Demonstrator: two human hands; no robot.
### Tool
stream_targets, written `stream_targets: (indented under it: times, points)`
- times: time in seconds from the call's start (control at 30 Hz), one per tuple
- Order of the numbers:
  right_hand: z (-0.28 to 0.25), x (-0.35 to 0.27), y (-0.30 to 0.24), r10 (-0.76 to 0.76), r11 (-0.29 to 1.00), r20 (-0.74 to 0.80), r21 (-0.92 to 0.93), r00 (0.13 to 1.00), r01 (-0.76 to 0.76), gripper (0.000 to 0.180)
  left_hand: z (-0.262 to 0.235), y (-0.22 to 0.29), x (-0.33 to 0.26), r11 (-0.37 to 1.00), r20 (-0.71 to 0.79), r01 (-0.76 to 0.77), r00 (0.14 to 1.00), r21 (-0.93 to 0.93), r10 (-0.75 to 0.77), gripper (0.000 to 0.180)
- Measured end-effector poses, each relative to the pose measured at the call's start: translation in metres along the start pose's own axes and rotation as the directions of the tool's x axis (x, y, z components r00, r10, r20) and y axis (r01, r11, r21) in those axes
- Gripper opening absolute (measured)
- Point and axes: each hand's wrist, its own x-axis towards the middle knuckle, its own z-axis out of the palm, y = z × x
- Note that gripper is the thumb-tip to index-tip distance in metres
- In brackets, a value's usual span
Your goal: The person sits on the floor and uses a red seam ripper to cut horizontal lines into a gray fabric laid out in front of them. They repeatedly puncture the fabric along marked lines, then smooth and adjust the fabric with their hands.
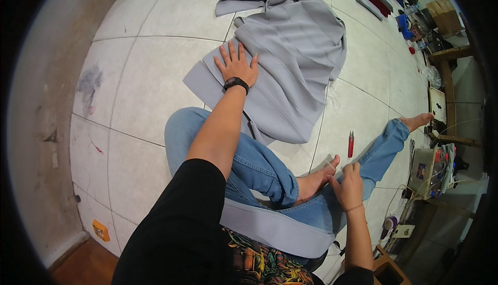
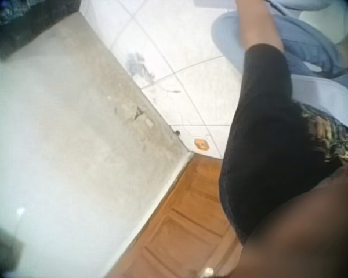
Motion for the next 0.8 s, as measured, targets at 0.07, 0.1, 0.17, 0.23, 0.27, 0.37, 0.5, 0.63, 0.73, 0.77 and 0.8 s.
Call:
stream_targets:
  times: [0.07,0.1,0.17,0.23,0.27,0.37,0.5,0.63,0.73,0.77,0.8]
  points:
    - [0.001,0.022,-0.009,-0.051,0.995,0.045,-0.086,0.998,0.054,0.025,-0.001,-0.001,-0.001,1.0,0.005,-0.002,1.0,-0.016,0.003,0.078]
    - [0.002,0.035,-0.017,-0.109,0.988,0.091,-0.095,0.99,0.118,0.024,-0.001,-0.002,0.0,1.0,-0.012,-0.006,1.0,-0.01,0.006,0.076]
    - [0.004,0.064,-0.034,-0.292,0.944,0.052,0.178,0.955,0.279,0.021,0.0,-0.002,-0.002,1.0,-0.014,-0.008,1.0,-0.001,0.008,0.072]
    - [0.015,0.086,-0.054,-0.334,0.71,-0.065,0.639,0.94,0.296,0.023,0.001,-0.001,-0.002,1.0,-0.022,-0.005,1.0,-0.005,0.005,0.07]
    - [0.023,0.092,-0.062,-0.284,0.552,-0.049,0.808,0.958,0.206,0.025,0.001,-0.001,-0.002,1.0,-0.016,-0.003,1.0,-0.007,0.002,0.069]
    - [0.04,0.084,-0.064,-0.164,0.412,0.078,0.911,0.983,-0.004,0.031,0.0,-0.002,-0.001,1.0,-0.012,-0.012,1.0,0.011,0.012,0.067]
    - [0.038,0.027,-0.026,0.045,0.593,0.159,0.791,0.986,-0.154,0.037,0.001,-0.005,0.0,1.0,-0.038,-0.02,0.999,0.008,0.021,0.066]
    - [-0.007,-0.038,0.026,0.17,0.478,0.486,0.72,0.857,-0.503,0.036,0.006,-0.004,-0.001,1.0,-0.056,-0.014,0.998,-0.02,0.013,0.066]
    - [-0.013,-0.042,0.031,0.255,0.629,0.367,0.64,0.895,-0.441,0.034,0.007,-0.003,0.0,1.0,-0.055,-0.011,0.998,-0.004,0.011,0.067]
    - [-0.012,-0.036,0.028,0.321,0.712,0.286,0.556,0.903,-0.429,0.034,0.006,-0.002,0.0,1.0,-0.042,-0.009,0.999,0.007,0.01,0.067]
    - [-0.01,-0.027,0.022,0.179,0.86,0.052,0.478,0.983,-0.182,0.033,0.005,-0.003,0.0,1.0,-0.043,-0.015,0.999,-0.003,0.015,0.067]
